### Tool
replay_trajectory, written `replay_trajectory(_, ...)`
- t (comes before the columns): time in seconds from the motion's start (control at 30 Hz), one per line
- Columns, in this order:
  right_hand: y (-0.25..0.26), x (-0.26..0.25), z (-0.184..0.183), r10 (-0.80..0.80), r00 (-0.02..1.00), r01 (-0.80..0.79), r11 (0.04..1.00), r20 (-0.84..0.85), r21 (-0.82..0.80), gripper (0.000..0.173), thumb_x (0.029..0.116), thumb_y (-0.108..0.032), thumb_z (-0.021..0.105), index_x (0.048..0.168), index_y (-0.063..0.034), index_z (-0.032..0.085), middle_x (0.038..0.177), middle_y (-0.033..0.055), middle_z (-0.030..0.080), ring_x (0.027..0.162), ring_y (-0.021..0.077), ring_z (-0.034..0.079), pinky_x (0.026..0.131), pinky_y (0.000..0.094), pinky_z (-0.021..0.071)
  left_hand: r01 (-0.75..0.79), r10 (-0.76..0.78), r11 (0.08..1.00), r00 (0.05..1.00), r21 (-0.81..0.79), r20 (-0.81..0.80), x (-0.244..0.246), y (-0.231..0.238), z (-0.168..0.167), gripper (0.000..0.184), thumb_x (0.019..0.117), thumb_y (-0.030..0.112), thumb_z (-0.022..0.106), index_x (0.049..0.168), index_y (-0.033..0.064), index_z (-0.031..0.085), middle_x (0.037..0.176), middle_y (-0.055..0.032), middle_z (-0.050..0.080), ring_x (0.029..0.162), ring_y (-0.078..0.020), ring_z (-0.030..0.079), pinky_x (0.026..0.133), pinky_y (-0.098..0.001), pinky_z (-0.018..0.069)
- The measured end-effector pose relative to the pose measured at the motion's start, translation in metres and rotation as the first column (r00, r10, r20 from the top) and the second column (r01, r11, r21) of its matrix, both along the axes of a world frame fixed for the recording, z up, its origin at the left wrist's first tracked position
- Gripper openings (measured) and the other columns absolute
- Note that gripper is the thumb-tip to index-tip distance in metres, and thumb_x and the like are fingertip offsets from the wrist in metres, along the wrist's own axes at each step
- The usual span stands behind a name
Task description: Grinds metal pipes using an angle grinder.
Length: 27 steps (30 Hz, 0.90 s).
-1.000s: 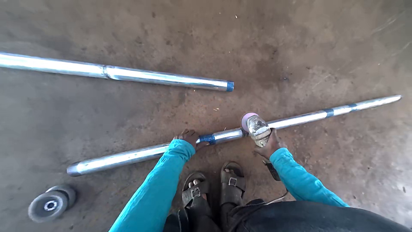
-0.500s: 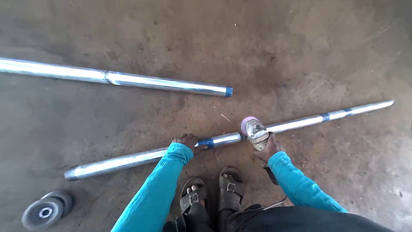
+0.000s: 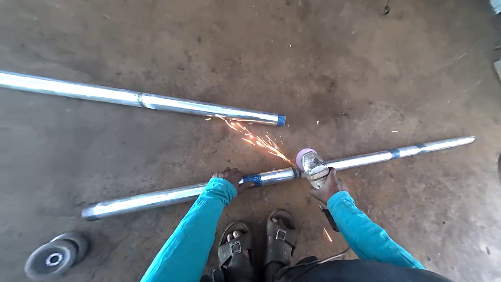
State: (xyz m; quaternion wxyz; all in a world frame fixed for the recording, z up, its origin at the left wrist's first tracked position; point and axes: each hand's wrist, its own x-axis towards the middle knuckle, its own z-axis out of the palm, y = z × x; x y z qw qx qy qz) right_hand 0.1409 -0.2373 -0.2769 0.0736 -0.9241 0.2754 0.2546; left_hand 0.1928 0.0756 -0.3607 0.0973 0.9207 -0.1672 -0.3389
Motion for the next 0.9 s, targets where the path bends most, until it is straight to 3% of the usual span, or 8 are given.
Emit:
replay_trajectory(0.13,0.006,-0.004,-0.003,0.018,1.000,-0.018,1.000,-0.008,0.013,0.111,0.0688,-0.044,0.093,0.155,-0.0069,0.034,0.118,0.0242,0.071,0.110,0.0443,0.070,0.093,0.0632,0.0545,-0.014,0.014,1.000,1.000,-0.026,-0.003,0.003,0.001,0.003,0.067,0.0994,0.066,0.052,0.125,0.0062,0.070,0.135,-0.0132,0.066,0.131,-0.0353,0.059,0.103,-0.0580,0.0497)
replay_trajectory(0.27,0.007,-0.001,0.000,-0.017,0.999,0.017,1.000,-0.031,-0.009,0.111,0.0706,-0.044,0.093,0.156,-0.0075,0.032,0.121,0.0252,0.070,0.112,0.0449,0.069,0.092,0.0632,0.0546,0.005,-0.005,1.000,0.998,-0.001,-0.061,0.006,0.000,0.005,0.068,0.1010,0.065,0.048,0.131,0.0070,0.067,0.140,-0.0133,0.063,0.135,-0.0345,0.056,0.107,-0.0576,0.0471)
replay_trajectory(0.6,0.007,-0.005,0.001,0.015,1.000,-0.015,1.000,0.007,0.005,0.110,0.0705,-0.042,0.092,0.156,-0.0045,0.034,0.119,0.0250,0.071,0.111,0.0446,0.070,0.093,0.0635,0.0541,0.011,-0.012,1.000,1.000,-0.028,-0.028,0.008,0.002,-0.002,0.066,0.1002,0.065,0.051,0.125,0.0062,0.070,0.135,-0.0134,0.066,0.131,-0.0345,0.059,0.105,-0.0578,0.0488)
replay_trajectory(0.67,0.008,-0.003,0.000,0.001,1.000,-0.001,1.000,0.005,-0.002,0.110,0.0711,-0.043,0.092,0.156,-0.0054,0.034,0.120,0.0252,0.071,0.111,0.0446,0.070,0.093,0.0635,0.0539,-0.002,0.001,1.000,0.998,-0.011,-0.063,0.009,0.001,0.005,0.067,0.1006,0.065,0.050,0.130,0.0071,0.068,0.140,-0.0123,0.064,0.135,-0.0338,0.056,0.107,-0.0572,0.0469)
replay_trajectory(0.9,0.002,0.001,0.001,-0.005,1.000,0.005,1.000,-0.004,0.004,0.110,0.0691,-0.042,0.093,0.155,-0.0057,0.035,0.119,0.0257,0.071,0.111,0.0455,0.069,0.092,0.0647,0.0537,0.010,-0.010,1.000,0.998,-0.006,-0.064,0.010,0.001,0.003,0.069,0.1004,0.066,0.048,0.128,0.0062,0.068,0.138,-0.0126,0.064,0.134,-0.0337,0.057,0.107,-0.0563,0.0471)
